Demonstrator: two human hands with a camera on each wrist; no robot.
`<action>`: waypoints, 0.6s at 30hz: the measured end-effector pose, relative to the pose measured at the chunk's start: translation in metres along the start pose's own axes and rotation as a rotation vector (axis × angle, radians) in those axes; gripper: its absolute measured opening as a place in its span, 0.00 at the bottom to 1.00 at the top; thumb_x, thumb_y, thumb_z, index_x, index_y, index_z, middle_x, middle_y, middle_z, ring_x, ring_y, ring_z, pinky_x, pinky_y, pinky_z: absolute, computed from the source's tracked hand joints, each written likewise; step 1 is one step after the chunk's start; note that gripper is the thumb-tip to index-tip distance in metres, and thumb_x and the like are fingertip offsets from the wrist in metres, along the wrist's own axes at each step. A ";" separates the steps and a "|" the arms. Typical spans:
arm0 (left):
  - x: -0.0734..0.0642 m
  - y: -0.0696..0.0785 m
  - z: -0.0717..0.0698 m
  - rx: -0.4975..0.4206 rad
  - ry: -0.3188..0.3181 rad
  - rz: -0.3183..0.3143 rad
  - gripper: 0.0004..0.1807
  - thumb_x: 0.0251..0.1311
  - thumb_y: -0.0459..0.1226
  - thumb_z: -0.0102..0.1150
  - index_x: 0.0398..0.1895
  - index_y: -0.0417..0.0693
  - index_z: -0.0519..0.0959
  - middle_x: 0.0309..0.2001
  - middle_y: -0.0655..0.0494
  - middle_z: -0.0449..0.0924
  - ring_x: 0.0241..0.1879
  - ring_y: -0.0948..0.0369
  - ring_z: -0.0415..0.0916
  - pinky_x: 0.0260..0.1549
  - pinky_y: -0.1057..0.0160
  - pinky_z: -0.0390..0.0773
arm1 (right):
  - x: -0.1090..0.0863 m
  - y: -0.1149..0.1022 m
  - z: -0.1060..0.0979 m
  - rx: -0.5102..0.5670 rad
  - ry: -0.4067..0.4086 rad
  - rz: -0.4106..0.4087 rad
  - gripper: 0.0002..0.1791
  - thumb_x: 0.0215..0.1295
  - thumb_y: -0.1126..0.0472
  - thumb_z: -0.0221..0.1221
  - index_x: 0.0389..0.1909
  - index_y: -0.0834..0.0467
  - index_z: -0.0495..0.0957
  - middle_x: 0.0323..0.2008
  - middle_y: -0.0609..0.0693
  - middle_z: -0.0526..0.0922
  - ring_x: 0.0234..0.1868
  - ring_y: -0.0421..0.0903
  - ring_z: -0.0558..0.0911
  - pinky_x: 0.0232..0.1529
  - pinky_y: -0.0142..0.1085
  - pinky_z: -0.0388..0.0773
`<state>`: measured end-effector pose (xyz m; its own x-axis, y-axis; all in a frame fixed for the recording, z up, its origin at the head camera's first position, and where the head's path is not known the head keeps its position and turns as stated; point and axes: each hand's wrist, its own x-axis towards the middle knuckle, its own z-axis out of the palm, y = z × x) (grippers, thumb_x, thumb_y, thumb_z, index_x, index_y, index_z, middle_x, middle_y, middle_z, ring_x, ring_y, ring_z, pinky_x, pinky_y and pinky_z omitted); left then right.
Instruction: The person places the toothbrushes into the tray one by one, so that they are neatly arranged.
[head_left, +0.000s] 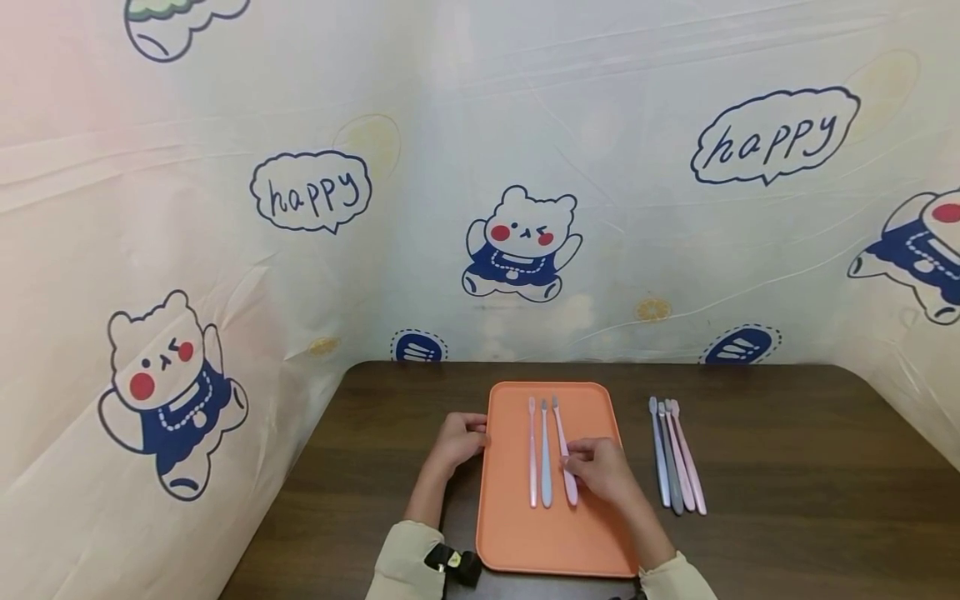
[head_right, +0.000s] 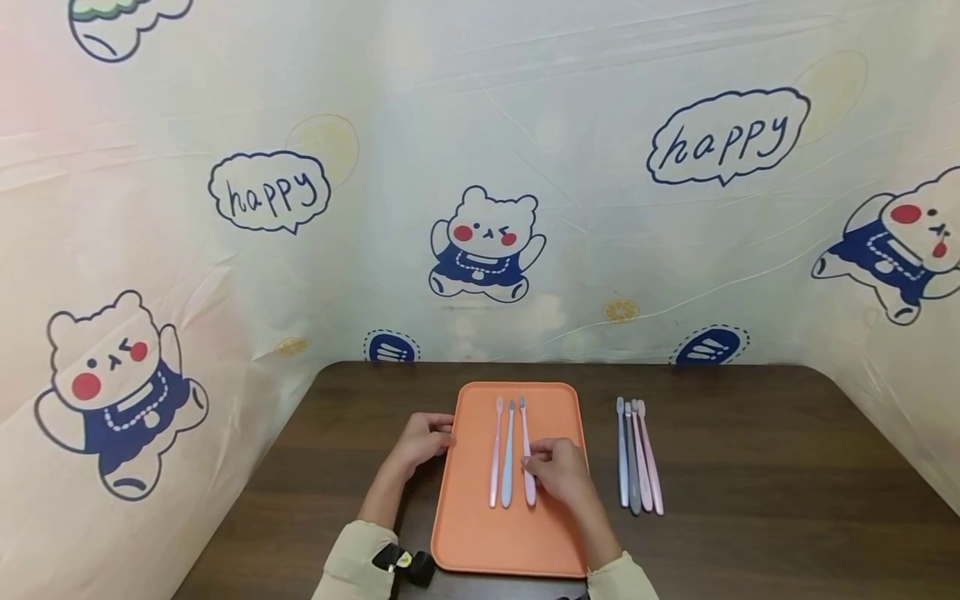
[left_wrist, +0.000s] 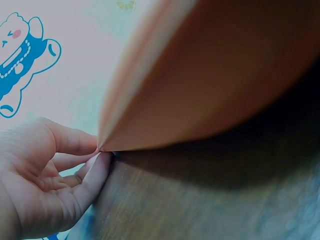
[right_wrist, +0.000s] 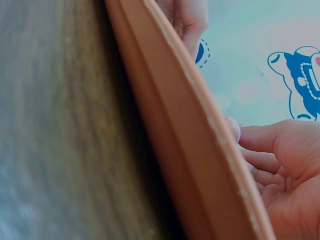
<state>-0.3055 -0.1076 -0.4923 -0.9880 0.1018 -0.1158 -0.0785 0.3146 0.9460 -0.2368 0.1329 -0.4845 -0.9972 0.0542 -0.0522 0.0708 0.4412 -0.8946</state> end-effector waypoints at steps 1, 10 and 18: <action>0.000 0.000 0.000 0.000 -0.001 -0.001 0.25 0.53 0.22 0.60 0.58 0.26 0.78 0.45 0.37 0.82 0.38 0.59 0.80 0.40 0.58 0.87 | 0.000 0.000 0.000 0.002 0.000 0.000 0.13 0.64 0.71 0.63 0.48 0.72 0.83 0.34 0.58 0.89 0.32 0.43 0.85 0.30 0.36 0.83; -0.001 0.000 0.001 0.002 -0.004 0.003 0.24 0.54 0.22 0.60 0.58 0.26 0.78 0.44 0.38 0.82 0.38 0.59 0.81 0.41 0.57 0.87 | -0.002 -0.004 0.003 -0.006 0.010 -0.009 0.13 0.64 0.71 0.63 0.47 0.72 0.83 0.34 0.59 0.89 0.32 0.45 0.87 0.30 0.36 0.84; -0.001 0.001 0.001 0.002 0.003 0.000 0.25 0.54 0.23 0.60 0.58 0.27 0.78 0.45 0.38 0.82 0.38 0.59 0.80 0.42 0.57 0.87 | 0.000 -0.003 0.007 -0.017 0.015 -0.025 0.12 0.63 0.70 0.64 0.46 0.72 0.84 0.33 0.60 0.89 0.30 0.44 0.86 0.28 0.35 0.83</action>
<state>-0.3041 -0.1070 -0.4918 -0.9884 0.0989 -0.1149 -0.0783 0.3164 0.9454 -0.2370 0.1255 -0.4848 -0.9981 0.0564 -0.0235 0.0468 0.4581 -0.8877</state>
